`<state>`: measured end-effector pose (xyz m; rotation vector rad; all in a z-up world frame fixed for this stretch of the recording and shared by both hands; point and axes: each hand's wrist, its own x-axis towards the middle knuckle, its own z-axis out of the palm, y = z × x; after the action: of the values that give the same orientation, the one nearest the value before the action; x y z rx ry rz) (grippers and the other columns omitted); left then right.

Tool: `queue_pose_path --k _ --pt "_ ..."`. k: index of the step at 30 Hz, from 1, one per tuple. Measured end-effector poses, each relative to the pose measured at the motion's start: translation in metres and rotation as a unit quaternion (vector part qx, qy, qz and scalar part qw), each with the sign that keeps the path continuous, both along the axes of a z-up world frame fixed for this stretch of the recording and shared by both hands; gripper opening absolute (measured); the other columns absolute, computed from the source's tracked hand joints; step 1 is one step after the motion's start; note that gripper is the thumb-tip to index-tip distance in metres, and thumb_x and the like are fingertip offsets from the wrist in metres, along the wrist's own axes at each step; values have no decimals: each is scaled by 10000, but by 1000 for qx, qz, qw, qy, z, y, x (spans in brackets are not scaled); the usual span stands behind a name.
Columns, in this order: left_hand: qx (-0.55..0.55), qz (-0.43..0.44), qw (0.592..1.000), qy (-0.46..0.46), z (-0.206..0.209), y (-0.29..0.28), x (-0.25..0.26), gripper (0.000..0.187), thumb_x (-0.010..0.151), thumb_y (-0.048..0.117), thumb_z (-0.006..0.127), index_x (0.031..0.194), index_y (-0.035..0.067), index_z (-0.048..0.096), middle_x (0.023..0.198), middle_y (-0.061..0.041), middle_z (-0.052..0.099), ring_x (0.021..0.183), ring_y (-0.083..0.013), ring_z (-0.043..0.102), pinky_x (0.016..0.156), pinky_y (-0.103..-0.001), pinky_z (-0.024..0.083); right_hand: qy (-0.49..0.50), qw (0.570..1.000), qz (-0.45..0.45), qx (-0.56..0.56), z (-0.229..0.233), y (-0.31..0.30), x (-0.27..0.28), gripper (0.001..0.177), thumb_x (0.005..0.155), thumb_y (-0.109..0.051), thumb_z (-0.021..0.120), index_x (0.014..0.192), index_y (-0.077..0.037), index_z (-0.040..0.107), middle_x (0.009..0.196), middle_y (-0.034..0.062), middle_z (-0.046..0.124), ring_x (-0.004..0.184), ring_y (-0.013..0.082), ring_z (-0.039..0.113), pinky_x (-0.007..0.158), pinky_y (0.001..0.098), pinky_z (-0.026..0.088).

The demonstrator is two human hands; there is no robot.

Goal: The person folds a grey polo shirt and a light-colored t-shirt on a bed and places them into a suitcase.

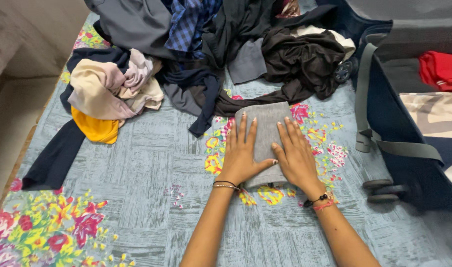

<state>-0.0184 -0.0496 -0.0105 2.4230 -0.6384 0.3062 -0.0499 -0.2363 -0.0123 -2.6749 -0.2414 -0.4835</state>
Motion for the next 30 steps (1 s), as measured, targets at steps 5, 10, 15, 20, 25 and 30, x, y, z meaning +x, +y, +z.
queue_pose_path --k 5,10,15,20,25,30 --pt "-17 27 997 73 -11 10 -8 1311 694 672 796 1625 46 116 1641 -327 149 1530 -432 191 1220 -541 175 -2 1000 1 25 2 -1 -4 644 1000 -365 530 1547 -55 387 1638 281 270 1466 449 328 1154 511 303" --pt "-10 33 998 46 -18 13 -11 1293 738 693 767 1619 22 101 1635 -285 262 1540 -407 239 1219 -556 167 -10 998 -26 53 -8 -8 -5 647 1015 -352 536 1558 -41 372 1572 308 367 1387 478 436 1114 507 366" --pt "22 22 995 91 -18 19 -11 1376 683 711 795 1622 27 58 1626 -260 270 1523 -411 230 1229 -551 147 -37 991 -47 119 -18 -22 4 589 1070 -300 538 1536 30 394 1385 322 585 1265 467 559 1068 499 424" --pt "16 -27 995 92 -19 30 -7 1473 609 699 856 1616 11 29 1636 -269 243 1543 -395 207 1225 -543 140 97 952 -137 256 -19 -44 17 533 942 -328 666 1319 45 618 1030 193 737 932 302 714 812 370 534" --pt "32 -39 991 126 -13 35 -7 1629 427 654 945 1588 -7 11 1647 -255 209 1548 -367 181 1222 -541 122 250 849 -92 456 -23 -57 23 463 971 -337 679 1104 102 749 977 156 761 820 178 670 732 324 527" --pt "42 -39 989 136 -11 37 -9 1684 359 596 982 1595 -4 7 1653 -242 208 1558 -354 170 1237 -537 112 332 768 -50 545 -9 -60 23 438 949 -329 673 1089 86 705 1027 158 762 865 184 717 763 322 571"
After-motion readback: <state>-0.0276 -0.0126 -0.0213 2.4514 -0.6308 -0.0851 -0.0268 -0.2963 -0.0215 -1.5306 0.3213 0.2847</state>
